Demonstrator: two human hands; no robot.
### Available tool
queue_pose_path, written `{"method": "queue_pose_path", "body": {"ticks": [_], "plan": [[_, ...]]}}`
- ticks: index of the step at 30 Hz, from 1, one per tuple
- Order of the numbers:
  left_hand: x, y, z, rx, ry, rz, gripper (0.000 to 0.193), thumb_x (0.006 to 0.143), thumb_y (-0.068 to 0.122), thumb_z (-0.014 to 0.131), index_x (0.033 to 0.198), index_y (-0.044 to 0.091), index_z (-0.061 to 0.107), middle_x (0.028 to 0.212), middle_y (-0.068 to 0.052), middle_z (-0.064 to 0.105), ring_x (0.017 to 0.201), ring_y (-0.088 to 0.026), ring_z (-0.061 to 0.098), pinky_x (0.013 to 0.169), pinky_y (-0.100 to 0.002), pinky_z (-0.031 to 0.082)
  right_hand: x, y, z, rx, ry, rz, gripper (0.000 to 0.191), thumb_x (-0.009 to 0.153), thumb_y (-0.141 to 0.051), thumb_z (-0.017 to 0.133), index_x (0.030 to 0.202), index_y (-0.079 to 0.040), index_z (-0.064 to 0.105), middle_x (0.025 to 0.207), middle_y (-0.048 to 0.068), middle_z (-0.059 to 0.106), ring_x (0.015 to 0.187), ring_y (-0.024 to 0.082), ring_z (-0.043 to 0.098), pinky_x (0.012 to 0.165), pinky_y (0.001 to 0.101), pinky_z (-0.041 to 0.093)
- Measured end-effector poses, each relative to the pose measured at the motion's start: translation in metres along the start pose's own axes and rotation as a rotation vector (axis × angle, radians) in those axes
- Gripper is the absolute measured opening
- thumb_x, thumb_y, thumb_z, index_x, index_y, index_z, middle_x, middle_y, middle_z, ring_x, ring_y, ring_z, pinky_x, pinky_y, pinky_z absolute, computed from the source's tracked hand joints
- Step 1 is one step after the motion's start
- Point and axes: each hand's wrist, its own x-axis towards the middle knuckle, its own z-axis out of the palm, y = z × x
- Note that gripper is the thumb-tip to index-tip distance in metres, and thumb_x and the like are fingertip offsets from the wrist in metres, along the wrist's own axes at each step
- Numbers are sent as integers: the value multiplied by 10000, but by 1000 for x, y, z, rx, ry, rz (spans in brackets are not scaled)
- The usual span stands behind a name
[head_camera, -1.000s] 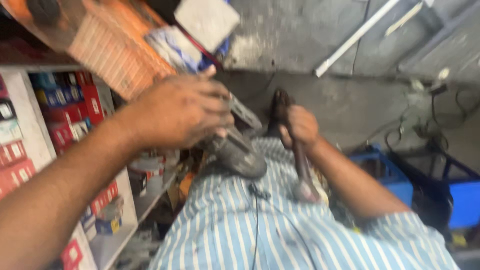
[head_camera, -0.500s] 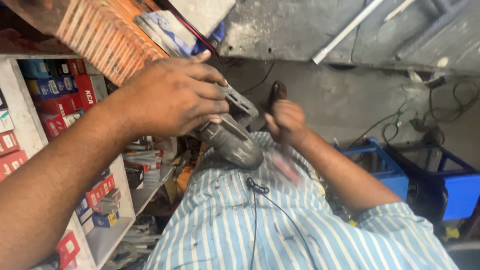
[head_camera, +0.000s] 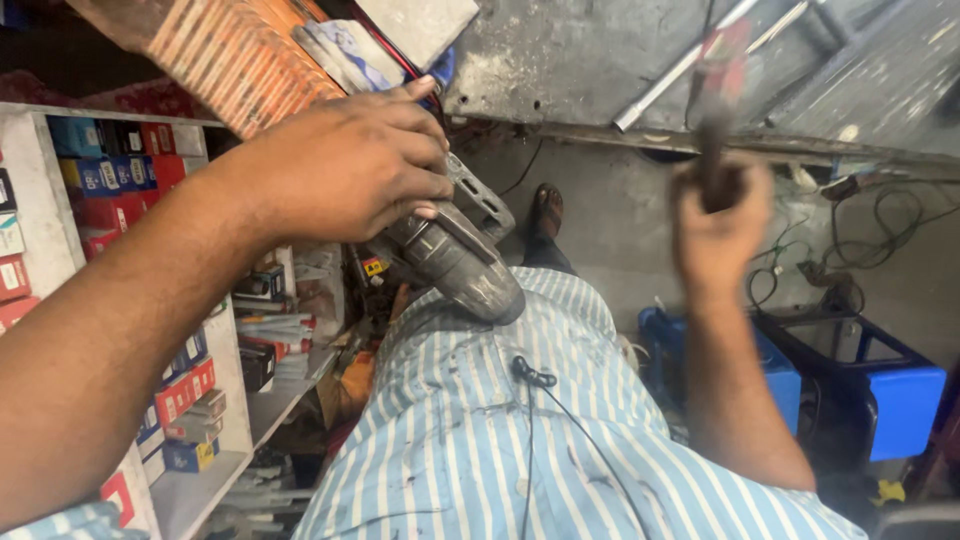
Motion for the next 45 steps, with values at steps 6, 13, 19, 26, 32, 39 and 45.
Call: {"method": "queue_pose_path", "body": {"ticks": [6,13,19,26,32,39,45], "plan": [[8,-4,-5,-43,-47,26,247,812,270,758,999,111,789,1097,-39,715,1182,-268,605,1088,-413,416,100,-6,-22,-311,39,-280,438,995,85,643,1422,58,551,1360,260,600,1297,404,570,1126,473,467],[7,-3,2,9,-16,-11,287,788,251,769,1046,127,799,1136,-41,704,1237,-282,577,1076,-420,419,11,-140,-2,86,-555,-311,364,974,-213,771,1301,-82,677,1248,143,692,1150,279,647,956,432,528],[-23,-7,-7,-33,356,-27,264,852,135,745,1108,77,763,1219,-113,678,1268,-296,587,1127,-428,437,-27,-177,18,207,-640,-61,218,853,-185,812,1004,-30,792,845,96,671,771,207,633,682,345,500],[-94,41,68,-5,1150,-401,174,980,6,649,1096,108,730,1223,-74,655,1264,-260,547,1188,-435,477,-31,-180,21,266,-523,-190,182,871,-135,822,968,4,755,868,99,662,820,197,636,732,332,496],[-72,90,126,-133,979,-345,208,878,-34,661,1037,82,727,1124,-71,667,1123,-274,618,1078,-458,499,-30,-177,22,240,-515,-199,203,859,-149,820,994,-7,763,868,98,673,799,217,665,710,342,513],[-55,89,113,-148,891,-303,165,899,88,790,1057,81,746,1098,-57,650,1100,-270,630,1003,-420,518,-31,-183,14,151,-502,-279,299,801,-194,863,1027,-19,774,877,100,688,798,221,687,699,342,535],[-52,85,113,-95,932,-280,146,891,117,819,1017,95,749,1077,-38,657,1082,-255,638,984,-410,528,-28,-166,23,215,-475,-239,310,705,-220,913,877,-20,752,839,67,695,774,181,681,687,320,523]]}}
